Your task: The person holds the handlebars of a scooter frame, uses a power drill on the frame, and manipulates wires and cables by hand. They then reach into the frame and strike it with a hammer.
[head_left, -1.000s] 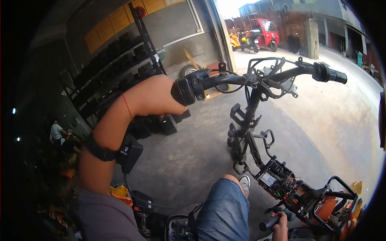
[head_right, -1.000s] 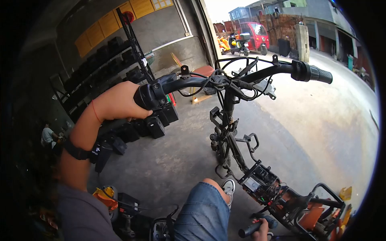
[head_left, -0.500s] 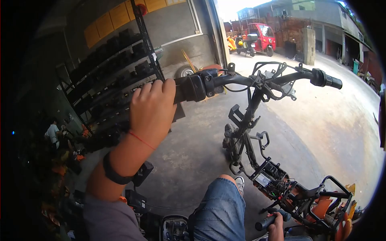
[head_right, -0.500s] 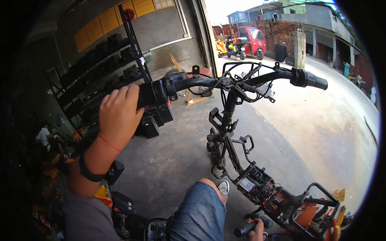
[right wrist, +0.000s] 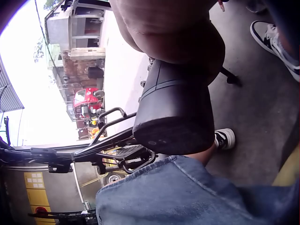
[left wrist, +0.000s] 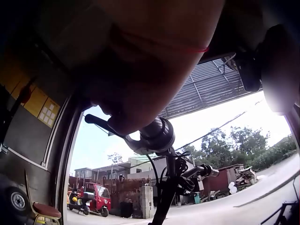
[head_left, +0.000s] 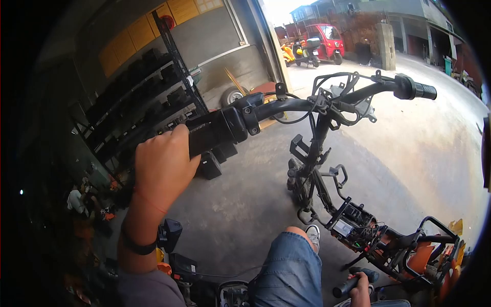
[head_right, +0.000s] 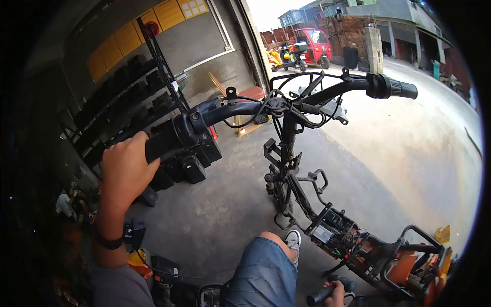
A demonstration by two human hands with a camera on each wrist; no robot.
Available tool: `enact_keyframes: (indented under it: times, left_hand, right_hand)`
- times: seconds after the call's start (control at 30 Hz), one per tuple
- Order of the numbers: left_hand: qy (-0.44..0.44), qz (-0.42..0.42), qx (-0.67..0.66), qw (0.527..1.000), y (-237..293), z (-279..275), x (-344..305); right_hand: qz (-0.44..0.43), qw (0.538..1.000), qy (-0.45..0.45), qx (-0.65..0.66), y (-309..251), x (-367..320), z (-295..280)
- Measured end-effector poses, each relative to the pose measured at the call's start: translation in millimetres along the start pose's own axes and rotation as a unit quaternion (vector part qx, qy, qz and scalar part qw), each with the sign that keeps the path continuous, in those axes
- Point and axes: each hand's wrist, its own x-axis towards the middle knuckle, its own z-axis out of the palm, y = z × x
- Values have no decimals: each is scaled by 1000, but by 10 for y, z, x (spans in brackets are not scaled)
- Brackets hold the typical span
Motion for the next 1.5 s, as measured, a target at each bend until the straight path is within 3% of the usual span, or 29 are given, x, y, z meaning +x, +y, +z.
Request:
enact_keyframes:
  times: [0.07, 0.1, 0.17, 0.2, 0.23, 0.27, 0.3, 0.33, 0.47, 0.53, 0.63, 0.93, 1.17, 1.3, 1.4, 1.43, 1.5]
  left_hand:
    - [-122, -9, -17, 992, 25, -193, 111]
    - [-120, -7, -15, 993, 14, -235, 212]
    - [-288, 49, -164, 942, -93, -324, 404]
    - [-253, 137, -220, 932, -197, -232, 474]
    - [-256, 135, -214, 933, -207, -143, 549]
    - [-367, 63, -351, 859, -220, -69, 618]
    - [-460, -15, -474, 751, -226, -57, 653]
    - [-488, -57, -480, 727, -177, -119, 662]
    - [-504, -65, -380, 773, -106, -181, 615]
    - [-433, -70, -378, 815, -15, -209, 521]
    - [-400, -97, -355, 839, 152, -313, 471]
    - [-375, -99, -344, 855, 163, -264, 432]
    - [-404, -113, -404, 813, 152, -285, 364]
    - [-464, -105, -536, 697, 149, -358, 137]
    - [-483, -136, -688, 524, 346, -395, -208]
    - [-464, -140, -721, 495, 490, -450, -363]
    - [-427, -158, -804, 382, 849, -419, -644]
  right_hand:
    - [0, 1000, 10, 15, 36, 110, -7]
    - [-3, 999, 20, 26, 33, 156, 3]
    - [-5, 1000, 3, 29, 20, 151, 70]
    - [-6, 1000, -10, 26, 23, 131, 114]
    - [0, 1000, -12, 25, 23, 162, 138]
    - [-4, 1000, -15, 25, 21, 212, 161]
    - [-8, 1000, -18, 24, 19, 235, 199]
    - [-7, 999, -32, 1, 12, 246, 220]
    - [2, 999, -42, -8, -16, 215, 291]
    - [-3, 1000, -28, 3, -12, 153, 343]
    - [-12, 1000, 0, 20, 1, 83, 333]
    - [-2, 1000, 2, 19, -44, 134, 197]
    - [-19, 1000, -11, 18, -32, 158, 149]
    - [-15, 1000, -19, -12, -92, 208, 157]
    - [-6, 999, -32, -16, -130, 430, 86]
    - [-2, 1000, -29, -8, -169, 591, 53]
    - [13, 999, -40, -8, -224, 632, 105]
